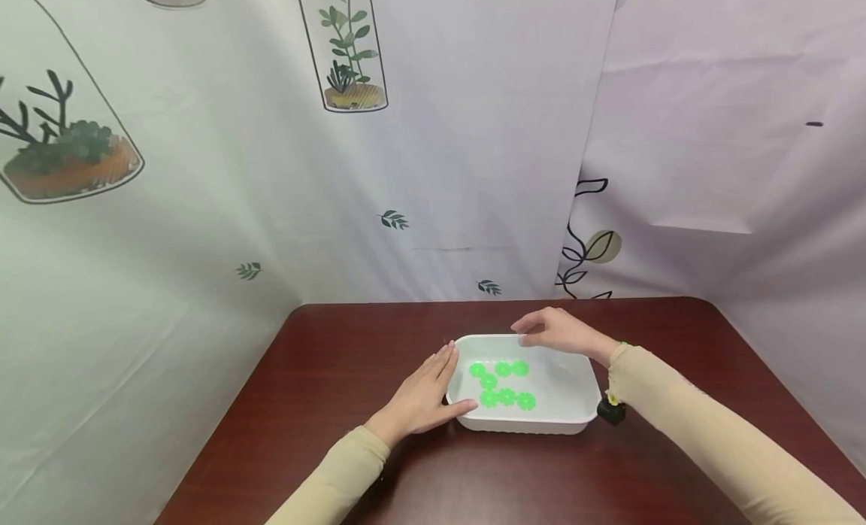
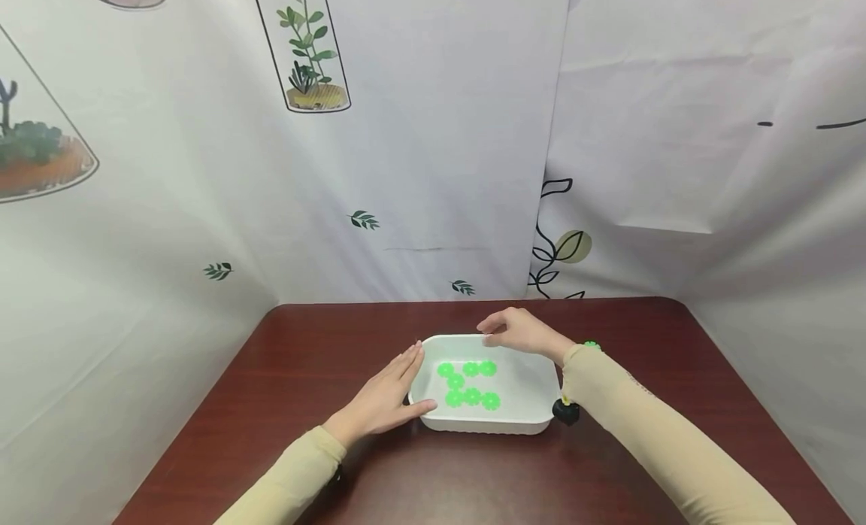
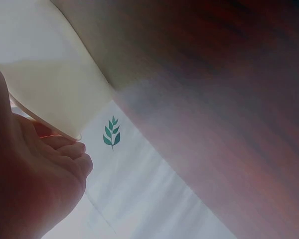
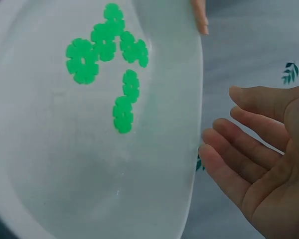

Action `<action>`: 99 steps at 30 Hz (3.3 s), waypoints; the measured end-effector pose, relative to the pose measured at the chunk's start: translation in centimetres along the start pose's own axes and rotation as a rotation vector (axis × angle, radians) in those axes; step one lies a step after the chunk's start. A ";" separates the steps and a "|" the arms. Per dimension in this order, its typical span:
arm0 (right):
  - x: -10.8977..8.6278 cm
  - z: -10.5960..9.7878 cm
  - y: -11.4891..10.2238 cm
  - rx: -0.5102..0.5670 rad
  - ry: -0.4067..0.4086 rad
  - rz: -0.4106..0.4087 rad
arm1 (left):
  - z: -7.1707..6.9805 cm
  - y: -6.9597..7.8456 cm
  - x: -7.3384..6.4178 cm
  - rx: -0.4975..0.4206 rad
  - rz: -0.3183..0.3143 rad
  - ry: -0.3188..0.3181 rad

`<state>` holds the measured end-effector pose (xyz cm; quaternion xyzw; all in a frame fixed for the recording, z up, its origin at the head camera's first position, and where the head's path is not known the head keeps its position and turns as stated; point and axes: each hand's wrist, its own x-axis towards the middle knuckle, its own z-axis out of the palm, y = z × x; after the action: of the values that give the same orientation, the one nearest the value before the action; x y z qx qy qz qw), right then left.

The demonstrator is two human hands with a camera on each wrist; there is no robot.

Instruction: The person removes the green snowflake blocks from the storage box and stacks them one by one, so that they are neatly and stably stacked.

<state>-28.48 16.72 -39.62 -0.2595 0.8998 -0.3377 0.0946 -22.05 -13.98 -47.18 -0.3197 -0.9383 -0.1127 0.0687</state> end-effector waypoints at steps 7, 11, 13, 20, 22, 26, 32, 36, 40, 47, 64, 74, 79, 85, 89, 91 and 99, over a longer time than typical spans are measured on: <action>0.4 0.9 0.2 -0.026 -0.104 0.001 | 0.0 -0.1 0.0 -0.014 -0.002 -0.008; 0.8 1.3 0.3 -0.058 -0.156 0.017 | 0.0 -0.2 0.1 -0.007 0.000 -0.005; 1.1 1.6 0.3 -0.094 -0.179 0.015 | 0.0 -0.3 0.1 -0.004 0.003 -0.006; 1.6 2.5 0.3 -0.244 -0.262 0.018 | 0.2 -0.1 0.0 -0.009 0.023 0.009; 1.6 3.0 0.3 -0.273 -0.288 0.025 | 0.3 -0.1 -0.2 -0.013 0.031 0.006; 1.6 3.8 0.4 -0.306 -0.320 0.016 | 0.4 0.0 -0.4 -0.006 0.040 -0.002; 2.1 3.9 0.0 -0.355 -0.309 -0.015 | -0.1 -0.3 -0.6 0.007 0.020 -0.013; 2.2 4.0 -0.5 -0.414 -0.312 0.002 | -0.4 -0.4 -0.6 0.013 0.018 -0.008; 1.9 4.2 -1.0 -0.459 -0.306 0.030 | -0.3 -0.2 -0.5 -0.003 0.024 -0.012; 1.9 4.1 -1.2 -0.504 -0.306 0.043 | -0.3 0.0 -0.3 -0.006 0.020 -0.006; 1.9 3.9 -0.9 -0.508 -0.348 0.069 | 0.0 0.1 -0.2 -0.014 0.026 0.009; 1.6 3.6 -0.3 -0.458 -0.407 0.082 | 0.2 0.1 -0.3 -0.074 -0.002 -0.024; 1.6 3.2 -0.4 -0.410 -0.434 0.059 | 0.1 0.1 -0.2 -0.066 0.006 -0.017; 1.6 3.2 -1.0 -0.362 -0.449 -0.015 | -0.1 0.1 -0.3 -0.065 0.004 -0.012; 1.5 3.5 -1.5 -0.319 -0.444 -0.062 | 0.0 0.1 -0.4 -0.069 0.009 -0.009; 1.5 3.5 -1.9 -0.292 -0.432 -0.081 | 0.0 0.1 -0.4 -0.070 0.006 -0.011; 1.3 2.5 -3.7 -0.222 -0.335 -0.217 | -0.2 0.1 -0.4 -0.077 -0.001 -0.020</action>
<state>-27.19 12.28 -39.10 -0.4162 0.8700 -0.1969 0.1765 -21.65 -14.18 -47.08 -0.3230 -0.9340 -0.1456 0.0468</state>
